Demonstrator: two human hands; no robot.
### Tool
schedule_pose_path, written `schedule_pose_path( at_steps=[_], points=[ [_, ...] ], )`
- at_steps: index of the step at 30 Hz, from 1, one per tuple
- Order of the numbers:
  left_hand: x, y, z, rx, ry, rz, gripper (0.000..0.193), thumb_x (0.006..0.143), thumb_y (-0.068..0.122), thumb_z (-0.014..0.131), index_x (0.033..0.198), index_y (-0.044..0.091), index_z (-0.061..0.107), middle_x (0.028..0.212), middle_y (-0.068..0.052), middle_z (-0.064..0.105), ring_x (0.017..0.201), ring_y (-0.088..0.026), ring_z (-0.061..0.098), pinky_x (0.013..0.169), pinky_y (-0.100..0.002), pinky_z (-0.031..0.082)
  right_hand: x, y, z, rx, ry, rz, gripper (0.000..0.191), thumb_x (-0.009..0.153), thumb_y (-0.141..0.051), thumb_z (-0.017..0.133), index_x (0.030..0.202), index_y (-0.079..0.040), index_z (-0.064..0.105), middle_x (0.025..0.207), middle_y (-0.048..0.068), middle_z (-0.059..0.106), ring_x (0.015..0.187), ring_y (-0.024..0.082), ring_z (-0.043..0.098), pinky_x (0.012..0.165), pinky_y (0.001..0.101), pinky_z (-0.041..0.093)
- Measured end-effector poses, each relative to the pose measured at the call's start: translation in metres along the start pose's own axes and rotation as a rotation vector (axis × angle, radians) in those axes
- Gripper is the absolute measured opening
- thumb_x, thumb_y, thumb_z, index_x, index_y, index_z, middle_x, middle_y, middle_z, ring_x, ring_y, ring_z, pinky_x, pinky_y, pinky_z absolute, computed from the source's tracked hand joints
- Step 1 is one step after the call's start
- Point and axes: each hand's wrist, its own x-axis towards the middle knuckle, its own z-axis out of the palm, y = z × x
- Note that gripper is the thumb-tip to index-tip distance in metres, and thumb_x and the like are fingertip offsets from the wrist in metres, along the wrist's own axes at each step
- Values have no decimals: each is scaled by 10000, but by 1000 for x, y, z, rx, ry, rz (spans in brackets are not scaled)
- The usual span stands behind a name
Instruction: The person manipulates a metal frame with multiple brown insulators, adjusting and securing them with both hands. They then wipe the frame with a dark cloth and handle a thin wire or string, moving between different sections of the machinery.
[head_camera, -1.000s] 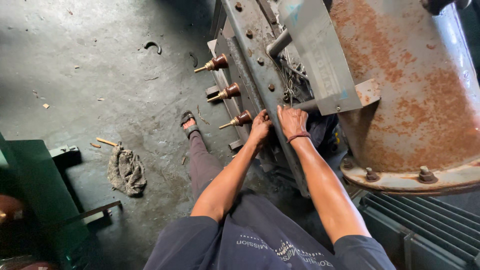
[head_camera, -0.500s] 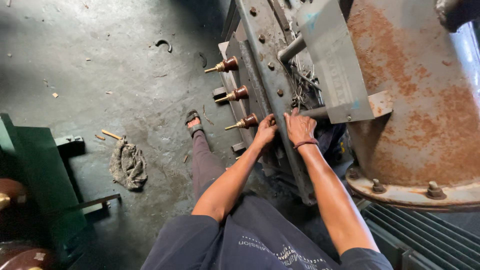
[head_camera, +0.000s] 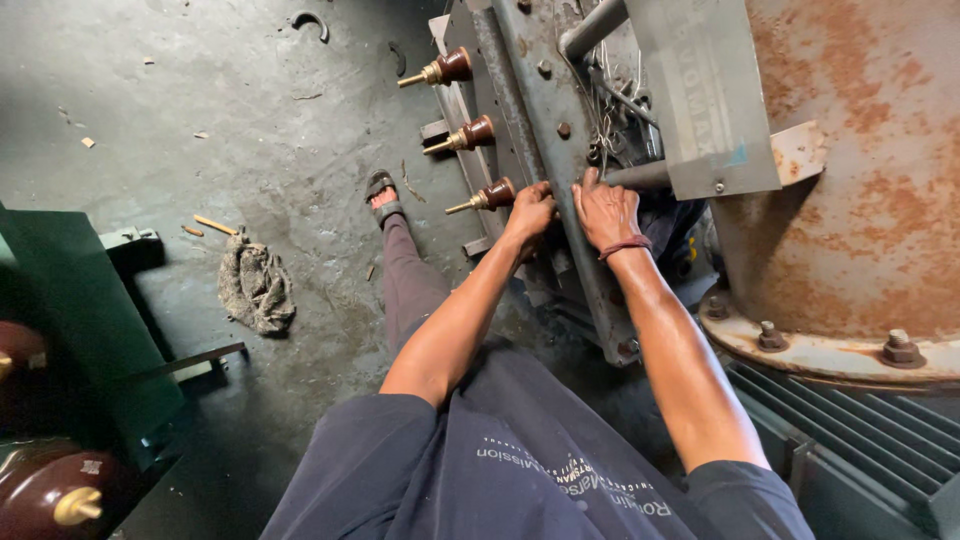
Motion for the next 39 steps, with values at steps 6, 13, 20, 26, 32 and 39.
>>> schedule_pose_path(
  at_steps=[6, 13, 20, 26, 32, 39],
  points=[
    [1, -1, 0, -49, 18, -132, 324, 913, -33, 525, 1175, -29, 714, 940, -63, 743, 743, -125, 626, 657, -258, 491, 1, 8, -5, -48, 64, -114, 378, 1085, -355, 442, 1117, 12, 529, 818, 219, 711, 691, 427, 690, 612, 552, 503],
    [2, -3, 1, -27, 17, -67, 335, 907, -38, 514, 1178, -7, 707, 920, -47, 728, 729, -115, 604, 646, -252, 479, 14, 0, 2, -21, -25, 102, 535, 1128, -416, 377, 941, -18, 682, 848, 260, 721, 807, 452, 706, 747, 585, 511],
    [6, 6, 6, -74, -45, -69, 299, 923, -46, 559, 1175, 1, 714, 960, -48, 734, 782, -122, 628, 690, -270, 509, 5, 10, 1, -72, -6, 41, 533, 1086, -460, 431, 1098, 36, 625, 757, 263, 720, 741, 470, 693, 661, 598, 485],
    [10, 12, 8, 63, -50, -22, 362, 894, -57, 530, 1203, -15, 714, 991, -70, 753, 817, -146, 658, 725, -304, 548, 11, 12, 8, -95, 24, 37, 498, 1145, -401, 401, 983, -9, 661, 813, 269, 714, 763, 473, 693, 712, 605, 485],
    [3, 11, 11, 109, 16, 141, 457, 828, -69, 523, 1258, -31, 674, 1140, -95, 744, 1029, -167, 670, 916, -305, 520, 11, 17, 11, -88, -2, 55, 537, 1142, -417, 361, 1001, 5, 663, 826, 288, 709, 778, 497, 682, 728, 620, 484],
    [-5, 20, 16, 180, 111, -7, 410, 809, -5, 544, 1175, -36, 726, 1026, -141, 779, 952, -185, 708, 889, -307, 537, 6, 20, 7, -74, -53, -13, 504, 1107, -405, 406, 1232, 73, 505, 860, 283, 707, 763, 498, 684, 706, 623, 480]
  ],
)
